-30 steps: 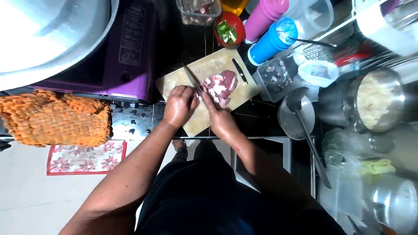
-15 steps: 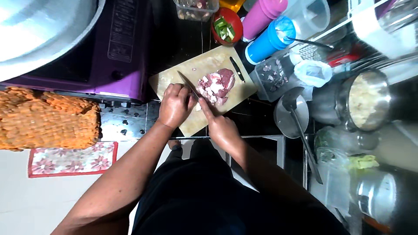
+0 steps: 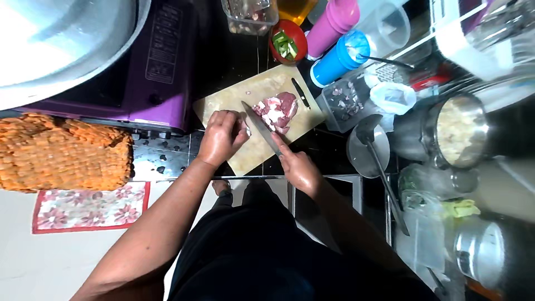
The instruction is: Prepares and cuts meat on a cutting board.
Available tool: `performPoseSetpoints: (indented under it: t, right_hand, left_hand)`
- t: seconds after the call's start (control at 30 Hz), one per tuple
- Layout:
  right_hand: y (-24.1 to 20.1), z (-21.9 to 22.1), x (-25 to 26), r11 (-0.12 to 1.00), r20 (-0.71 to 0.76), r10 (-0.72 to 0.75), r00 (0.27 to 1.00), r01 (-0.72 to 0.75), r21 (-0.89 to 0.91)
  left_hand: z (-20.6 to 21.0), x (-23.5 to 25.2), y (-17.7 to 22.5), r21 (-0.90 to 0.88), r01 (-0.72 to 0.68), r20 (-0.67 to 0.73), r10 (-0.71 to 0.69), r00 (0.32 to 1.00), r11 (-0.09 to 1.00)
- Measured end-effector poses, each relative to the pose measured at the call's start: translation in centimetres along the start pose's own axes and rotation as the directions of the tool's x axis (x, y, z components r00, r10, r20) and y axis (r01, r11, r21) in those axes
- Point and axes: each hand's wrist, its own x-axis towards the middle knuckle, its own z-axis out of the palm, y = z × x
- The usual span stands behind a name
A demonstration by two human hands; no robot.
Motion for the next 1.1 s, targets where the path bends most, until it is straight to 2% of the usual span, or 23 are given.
performPoseSetpoints:
  t: [0.17, 0.3, 0.4, 0.5, 0.6, 0.7, 0.8, 0.87, 1.0, 1.1]
  right_hand:
    - [-2.7, 0.0, -1.4, 0.990, 0.041, 0.023, 0.999, -0.018, -0.140]
    - [-3.5, 0.3, -0.9, 0.982, 0.078, 0.033, 0.996, -0.018, -0.185]
    - [-4.6, 1.2, 0.8, 0.982, 0.024, 0.005, 1.000, 0.000, -0.191]
    - [-5.7, 2.3, 3.7, 0.981, -0.110, -0.076, 0.991, 0.054, -0.185]
    - [-6.6, 1.6, 5.4, 0.979, -0.073, -0.063, 0.995, 0.047, -0.200]
    - [-4.3, 2.3, 3.6, 0.990, -0.080, -0.078, 0.994, 0.067, -0.123]
    - [-0.9, 1.9, 1.0, 0.999, 0.061, -0.032, 0.998, 0.030, 0.028]
    - [0.7, 0.8, 0.4, 0.997, 0.094, -0.038, 0.995, 0.031, 0.076]
    - [-0.2, -0.3, 0.2, 0.997, -0.068, -0.027, 0.997, 0.032, 0.071]
    - [-1.6, 0.1, 0.4, 0.991, -0.171, -0.025, 0.985, 0.047, 0.126]
  left_hand:
    - [0.1, -0.3, -0.2, 0.033, -0.012, -0.034, 0.013, 0.999, 0.999]
    - [0.5, -0.1, -0.2, 0.083, -0.016, -0.033, 0.018, 0.999, 0.996]
    - [0.6, 0.0, -0.4, 0.101, -0.021, -0.033, 0.025, 0.999, 0.995]
    - [0.4, 0.3, -0.3, 0.115, -0.019, -0.021, 0.022, 1.000, 0.993]
    - [0.5, 0.4, -0.2, 0.123, -0.023, -0.026, 0.026, 0.999, 0.992]
    - [0.4, 0.5, 0.1, 0.136, -0.004, -0.027, 0.008, 1.000, 0.991]
    - [0.2, 0.7, 0.4, 0.126, 0.027, -0.014, -0.026, 1.000, 0.992]
    - [-0.2, 1.0, 0.6, 0.090, 0.055, 0.017, -0.057, 0.998, 0.994]
    - [-2.2, 1.5, 2.1, -0.043, 0.108, 0.110, -0.103, 0.989, 0.993]
    - [-3.4, 1.7, 4.1, 0.002, 0.063, 0.159, -0.063, 0.985, 0.998]
